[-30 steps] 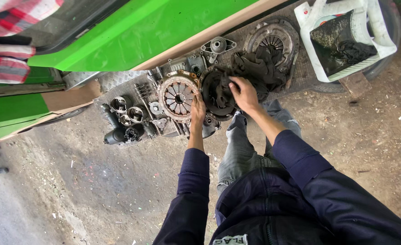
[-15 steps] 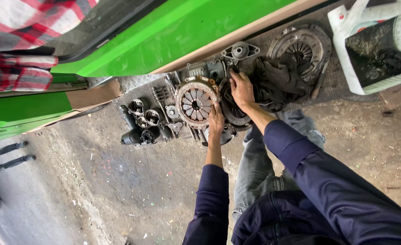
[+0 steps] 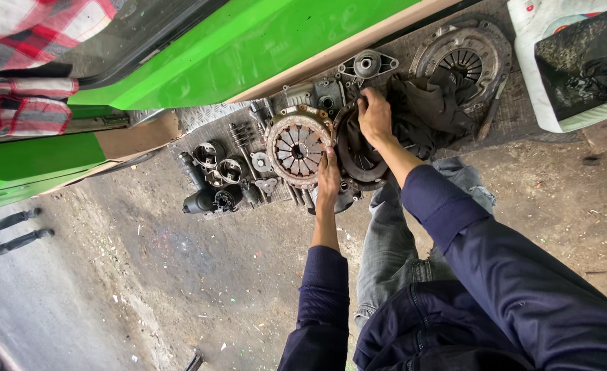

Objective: The person scrubs two circular metal car parts with a wire brush, then wipes them with a cloth. The parts are placed on a metal workbench alongside other disassembled engine components.

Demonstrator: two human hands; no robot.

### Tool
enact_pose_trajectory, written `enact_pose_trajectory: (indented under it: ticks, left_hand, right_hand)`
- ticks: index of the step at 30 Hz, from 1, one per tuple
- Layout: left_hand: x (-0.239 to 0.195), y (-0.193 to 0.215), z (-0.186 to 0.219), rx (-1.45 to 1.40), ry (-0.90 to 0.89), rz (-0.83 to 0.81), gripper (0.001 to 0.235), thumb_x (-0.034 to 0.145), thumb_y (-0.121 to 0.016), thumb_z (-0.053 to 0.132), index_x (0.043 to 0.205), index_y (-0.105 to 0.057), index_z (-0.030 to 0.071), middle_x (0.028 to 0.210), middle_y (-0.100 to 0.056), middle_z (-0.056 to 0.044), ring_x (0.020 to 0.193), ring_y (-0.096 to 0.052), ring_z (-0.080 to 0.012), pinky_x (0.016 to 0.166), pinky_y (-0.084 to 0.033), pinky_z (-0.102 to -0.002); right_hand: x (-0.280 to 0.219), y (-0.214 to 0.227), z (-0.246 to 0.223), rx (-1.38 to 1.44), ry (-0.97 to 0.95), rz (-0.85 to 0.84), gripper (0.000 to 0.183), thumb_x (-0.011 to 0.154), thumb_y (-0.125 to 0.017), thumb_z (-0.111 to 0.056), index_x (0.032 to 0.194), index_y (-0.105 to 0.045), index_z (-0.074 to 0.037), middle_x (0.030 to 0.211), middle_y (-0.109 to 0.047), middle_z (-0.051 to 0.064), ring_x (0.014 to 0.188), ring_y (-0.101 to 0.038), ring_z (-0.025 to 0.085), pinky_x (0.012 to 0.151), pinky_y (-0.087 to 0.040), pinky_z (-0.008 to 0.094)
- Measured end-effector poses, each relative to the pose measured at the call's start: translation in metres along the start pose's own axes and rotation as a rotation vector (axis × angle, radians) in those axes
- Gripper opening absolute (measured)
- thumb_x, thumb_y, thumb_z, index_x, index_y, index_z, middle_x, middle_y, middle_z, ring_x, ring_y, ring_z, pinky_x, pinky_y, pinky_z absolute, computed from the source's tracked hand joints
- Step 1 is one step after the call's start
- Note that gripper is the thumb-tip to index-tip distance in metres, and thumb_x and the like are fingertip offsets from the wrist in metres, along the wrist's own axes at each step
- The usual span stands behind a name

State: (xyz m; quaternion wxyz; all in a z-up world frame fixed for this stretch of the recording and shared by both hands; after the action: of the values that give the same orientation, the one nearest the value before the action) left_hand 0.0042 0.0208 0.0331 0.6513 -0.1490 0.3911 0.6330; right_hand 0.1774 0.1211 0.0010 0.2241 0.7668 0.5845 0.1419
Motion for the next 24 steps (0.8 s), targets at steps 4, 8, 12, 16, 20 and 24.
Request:
enact_pose_trajectory:
  ticks: [4, 8, 12, 16, 20, 24]
  left_hand:
    - [0.004, 0.006, -0.016, -0.001, 0.071, -0.017, 0.096, 0.097, -0.025, 0.071, 0.156, -0.031, -0.004, 0.156, -0.039, -0.033, 0.145, -0.038, -0.0448, 0.118, -0.032, -0.056]
    - [0.012, 0.008, -0.03, -0.097, 0.085, 0.0, 0.087, 0.099, -0.031, 0.064, 0.155, -0.035, -0.003, 0.156, -0.039, -0.03, 0.144, -0.038, -0.0416, 0.118, -0.032, -0.051]
    - [0.015, 0.006, -0.044, -0.144, 0.079, 0.003, 0.084, 0.111, -0.038, 0.06, 0.143, -0.063, -0.014, 0.126, -0.047, -0.052, 0.119, -0.04, -0.07, 0.093, -0.041, -0.068]
    - [0.021, 0.008, -0.038, -0.003, -0.094, 0.084, 0.078, 0.111, -0.036, 0.062, 0.135, -0.056, -0.01, 0.109, -0.058, -0.02, 0.1, -0.054, -0.0277, 0.086, -0.046, -0.04]
    - [0.028, -0.003, -0.029, -0.105, -0.245, 0.043, 0.075, 0.11, -0.033, 0.058, 0.123, -0.062, -0.01, 0.097, -0.063, -0.017, 0.084, -0.057, -0.0252, 0.076, -0.048, -0.041]
    - [0.019, 0.0, -0.049, -0.009, -0.045, 0.071, 0.077, 0.11, -0.033, 0.058, 0.124, -0.063, -0.011, 0.094, -0.06, -0.031, 0.081, -0.051, -0.0349, 0.072, -0.046, -0.048]
  right_hand:
    - [-0.035, 0.011, -0.03, 0.143, 0.161, -0.08, 0.015, 0.104, -0.065, -0.012, 0.114, -0.065, -0.001, 0.112, -0.07, 0.021, 0.103, -0.069, 0.041, 0.089, -0.055, 0.046]
    - [-0.079, 0.024, -0.062, 0.166, 0.189, -0.228, 0.018, 0.103, -0.064, -0.012, 0.118, -0.066, -0.002, 0.111, -0.069, 0.018, 0.102, -0.069, 0.038, 0.088, -0.055, 0.045]
    - [-0.071, 0.023, -0.07, 0.136, 0.193, -0.205, 0.015, 0.103, -0.062, -0.01, 0.116, -0.062, -0.001, 0.106, -0.067, 0.017, 0.1, -0.067, 0.036, 0.088, -0.055, 0.045]
    - [-0.066, 0.018, -0.065, 0.089, 0.158, -0.053, 0.012, 0.103, -0.065, -0.008, 0.108, -0.057, -0.001, 0.105, -0.066, 0.018, 0.099, -0.065, 0.037, 0.085, -0.053, 0.047]
    - [-0.091, 0.017, -0.053, 0.17, 0.311, -0.243, 0.012, 0.1, -0.066, -0.008, 0.106, -0.056, -0.003, 0.1, -0.064, 0.018, 0.094, -0.066, 0.036, 0.081, -0.054, 0.045]
    - [-0.078, 0.015, -0.036, 0.071, 0.261, -0.219, 0.015, 0.101, -0.068, -0.006, 0.106, -0.055, -0.001, 0.098, -0.064, 0.022, 0.092, -0.066, 0.039, 0.08, -0.054, 0.047]
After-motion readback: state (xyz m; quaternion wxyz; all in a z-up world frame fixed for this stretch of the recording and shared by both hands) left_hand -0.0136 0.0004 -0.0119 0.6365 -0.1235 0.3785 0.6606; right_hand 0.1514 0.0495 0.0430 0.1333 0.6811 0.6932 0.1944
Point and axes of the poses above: each hand's wrist, its own x-axis towards the middle knuckle, its own y-axis out of the back of the hand, z = x × y, the point moved 4 cm from there along x, towards the middle knuckle
